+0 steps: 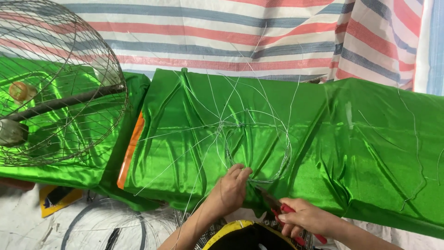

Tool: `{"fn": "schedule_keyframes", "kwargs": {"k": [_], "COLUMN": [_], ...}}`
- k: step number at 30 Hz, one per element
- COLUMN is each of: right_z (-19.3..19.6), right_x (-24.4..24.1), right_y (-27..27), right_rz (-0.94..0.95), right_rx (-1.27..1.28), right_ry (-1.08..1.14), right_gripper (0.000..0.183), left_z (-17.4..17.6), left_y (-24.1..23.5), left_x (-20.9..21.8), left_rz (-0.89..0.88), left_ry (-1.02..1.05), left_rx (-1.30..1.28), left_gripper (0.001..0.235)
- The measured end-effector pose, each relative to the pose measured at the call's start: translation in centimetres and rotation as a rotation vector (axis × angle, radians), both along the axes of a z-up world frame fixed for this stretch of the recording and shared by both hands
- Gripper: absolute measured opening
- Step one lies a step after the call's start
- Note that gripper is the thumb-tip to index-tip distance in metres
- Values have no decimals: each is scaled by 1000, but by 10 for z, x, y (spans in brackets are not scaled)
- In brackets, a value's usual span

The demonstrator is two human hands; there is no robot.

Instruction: Assembling a circular wire frame by cutting and bending thin metal wires using pliers.

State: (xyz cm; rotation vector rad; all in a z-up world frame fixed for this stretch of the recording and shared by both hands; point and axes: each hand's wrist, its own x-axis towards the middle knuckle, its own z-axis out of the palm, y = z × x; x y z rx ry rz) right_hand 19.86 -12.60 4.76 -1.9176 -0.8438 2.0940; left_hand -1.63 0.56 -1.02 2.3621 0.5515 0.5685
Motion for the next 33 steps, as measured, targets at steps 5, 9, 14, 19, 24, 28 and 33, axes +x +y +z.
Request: {"fn": "schedule_keyframes", "kwargs": {"k": [5,9,14,19,24,28,33], "right_z": [11,11,4,-31,-28,-47,-54], "right_x": [-6,-7,-10,-8,-29,-37,-54], "right_y": [13,19,21,6,0,-11,-16], "right_rz": [58,123,110,-48,-456,-583,-769], "right_rx": [-37,-1,-25,0,-47,-4,14], "right_ry": [-92,-119,-137,-4,245,365,540], "right_gripper": [25,13,9,12,7,19,18], "left_z": [2,-4,0,-17,-33,-44,-59], "left_y": [1,1,1,1,-1,-2,-1], "left_x": [0,-1,-2,2,6,3,-1], "left_rz": [-8,1,-5,4,72,66,66], "left_ry": [-76,-73,-109,-79,-59,-56,-119], "left_rx": [58,131,67,52,19,-37,-11], "left_gripper": [43,40,30,17,22,19,16]}}
